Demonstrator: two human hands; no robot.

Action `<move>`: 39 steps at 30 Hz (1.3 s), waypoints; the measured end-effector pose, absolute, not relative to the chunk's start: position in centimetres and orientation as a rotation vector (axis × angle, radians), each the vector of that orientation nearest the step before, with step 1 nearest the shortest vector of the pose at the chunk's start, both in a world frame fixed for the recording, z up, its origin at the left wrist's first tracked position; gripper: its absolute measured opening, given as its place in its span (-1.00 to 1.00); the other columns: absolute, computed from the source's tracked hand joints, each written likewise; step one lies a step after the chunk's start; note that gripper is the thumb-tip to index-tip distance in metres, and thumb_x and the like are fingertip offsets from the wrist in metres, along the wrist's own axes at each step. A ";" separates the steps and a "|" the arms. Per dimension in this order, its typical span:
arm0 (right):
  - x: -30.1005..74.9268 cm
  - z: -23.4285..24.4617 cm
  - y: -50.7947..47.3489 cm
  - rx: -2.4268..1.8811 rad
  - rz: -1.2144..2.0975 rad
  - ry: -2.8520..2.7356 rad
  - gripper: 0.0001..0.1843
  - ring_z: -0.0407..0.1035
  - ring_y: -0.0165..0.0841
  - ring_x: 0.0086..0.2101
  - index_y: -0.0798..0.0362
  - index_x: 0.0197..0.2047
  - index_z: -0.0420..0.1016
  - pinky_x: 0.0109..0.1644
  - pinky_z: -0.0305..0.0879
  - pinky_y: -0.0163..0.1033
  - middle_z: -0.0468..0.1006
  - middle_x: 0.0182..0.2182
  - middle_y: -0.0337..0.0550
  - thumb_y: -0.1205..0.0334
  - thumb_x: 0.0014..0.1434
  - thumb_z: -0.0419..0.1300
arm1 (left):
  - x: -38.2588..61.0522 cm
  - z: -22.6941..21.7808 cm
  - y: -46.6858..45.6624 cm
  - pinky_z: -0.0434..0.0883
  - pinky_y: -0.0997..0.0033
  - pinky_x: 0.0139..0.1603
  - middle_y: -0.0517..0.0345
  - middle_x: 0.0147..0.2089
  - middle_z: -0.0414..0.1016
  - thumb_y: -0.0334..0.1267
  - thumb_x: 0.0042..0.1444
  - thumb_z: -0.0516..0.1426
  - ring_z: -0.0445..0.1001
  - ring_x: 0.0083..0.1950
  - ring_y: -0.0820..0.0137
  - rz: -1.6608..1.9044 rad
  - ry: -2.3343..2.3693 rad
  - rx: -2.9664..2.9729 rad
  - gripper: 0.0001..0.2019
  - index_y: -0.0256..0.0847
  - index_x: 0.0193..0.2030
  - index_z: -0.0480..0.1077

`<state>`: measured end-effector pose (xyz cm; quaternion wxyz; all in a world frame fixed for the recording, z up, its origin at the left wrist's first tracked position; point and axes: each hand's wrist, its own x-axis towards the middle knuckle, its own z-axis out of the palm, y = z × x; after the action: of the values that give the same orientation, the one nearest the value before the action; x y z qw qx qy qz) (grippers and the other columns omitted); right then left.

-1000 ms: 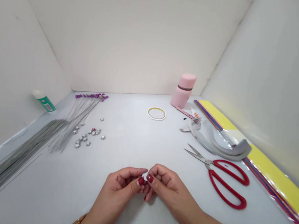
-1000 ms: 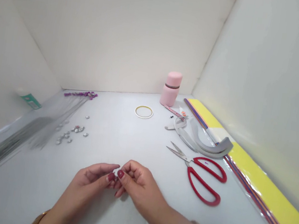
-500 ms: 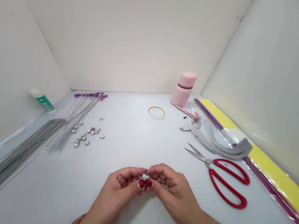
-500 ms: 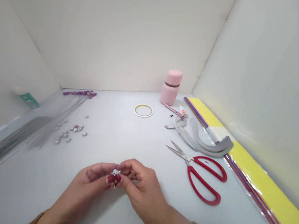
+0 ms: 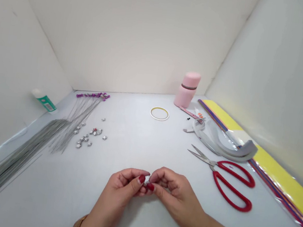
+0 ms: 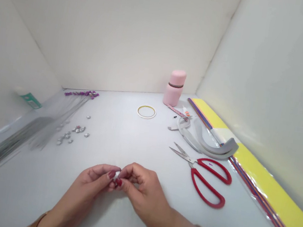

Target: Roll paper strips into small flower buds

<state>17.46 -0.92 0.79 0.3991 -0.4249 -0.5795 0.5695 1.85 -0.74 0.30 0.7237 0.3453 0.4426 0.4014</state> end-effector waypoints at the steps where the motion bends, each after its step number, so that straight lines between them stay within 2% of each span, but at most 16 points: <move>1: 17.4 0.8 -0.9 -1.067 1.472 -1.433 -0.93 0.42 -0.37 -0.37 0.08 -0.37 0.37 -0.25 0.32 -0.27 0.53 -0.44 -0.18 0.28 0.12 0.12 | 1.9 0.3 -0.8 0.30 0.56 -0.30 0.15 -0.48 0.47 -0.28 0.03 0.16 0.37 -0.41 0.51 0.896 0.985 0.760 -0.85 -0.32 -0.31 0.48; 7: 17.2 0.9 -0.8 -1.062 1.624 -1.219 -0.89 0.41 -0.37 -0.36 0.12 -0.37 0.36 -0.21 0.29 -0.26 0.52 -0.46 -0.17 0.24 0.12 0.13 | 2.0 0.7 -0.8 0.31 0.60 -0.35 0.18 -0.50 0.47 -0.28 -0.02 0.20 0.38 -0.43 0.53 0.955 1.024 0.744 -0.87 -0.30 -0.34 0.48; 17: 17.1 1.5 -0.9 -1.180 1.595 -1.208 -0.85 0.38 -0.41 -0.42 0.12 -0.43 0.39 -0.30 0.26 -0.33 0.52 -0.49 -0.19 0.20 0.04 0.20 | 1.9 0.8 -0.9 0.35 0.59 -0.34 0.21 -0.49 0.47 -0.28 0.00 0.17 0.42 -0.40 0.49 0.983 1.056 0.941 -0.90 -0.23 -0.35 0.48; 24: 17.0 1.3 -1.0 -1.227 1.499 -1.272 -0.87 0.33 -0.44 -0.48 0.10 -0.46 0.39 -0.40 0.22 -0.37 0.47 -0.55 -0.25 0.23 0.03 0.19 | 1.7 0.9 -1.1 0.34 0.54 -0.32 0.18 -0.44 0.45 -0.35 0.04 0.12 0.40 -0.38 0.44 1.053 1.099 1.255 -0.90 -0.19 -0.35 0.48; 30: 17.2 1.2 -0.9 -1.258 1.354 -1.452 -0.91 0.34 -0.43 -0.46 0.09 -0.43 0.41 -0.36 0.26 -0.35 0.48 -0.52 -0.23 0.31 0.08 0.13 | 1.5 0.4 -1.2 0.33 0.47 -0.30 0.13 -0.39 0.42 -0.36 0.09 0.08 0.40 -0.34 0.39 1.068 1.088 1.500 -0.87 -0.19 -0.29 0.46; 36: 17.7 1.4 -1.1 -1.201 1.069 -1.734 -0.89 0.36 -0.40 -0.43 0.05 -0.40 0.44 -0.31 0.29 -0.34 0.50 -0.47 -0.21 0.38 0.08 0.09 | 1.6 0.6 -1.3 0.33 0.47 -0.31 0.12 -0.38 0.42 -0.36 0.10 0.07 0.40 -0.34 0.39 1.021 1.073 1.499 -0.87 -0.18 -0.30 0.45; 39: 17.8 1.2 -1.2 -1.191 1.033 -1.764 -0.89 0.36 -0.40 -0.44 0.05 -0.39 0.43 -0.33 0.29 -0.34 0.50 -0.48 -0.21 0.38 0.08 0.09 | 1.6 0.7 -1.3 0.33 0.46 -0.30 0.12 -0.38 0.42 -0.36 0.09 0.07 0.40 -0.33 0.38 1.039 1.058 1.489 -0.87 -0.18 -0.30 0.46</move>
<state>17.82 -1.17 1.21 0.3780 -0.4659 -0.6903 0.4043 1.60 -1.28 0.68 0.4969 0.6149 0.4369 0.4291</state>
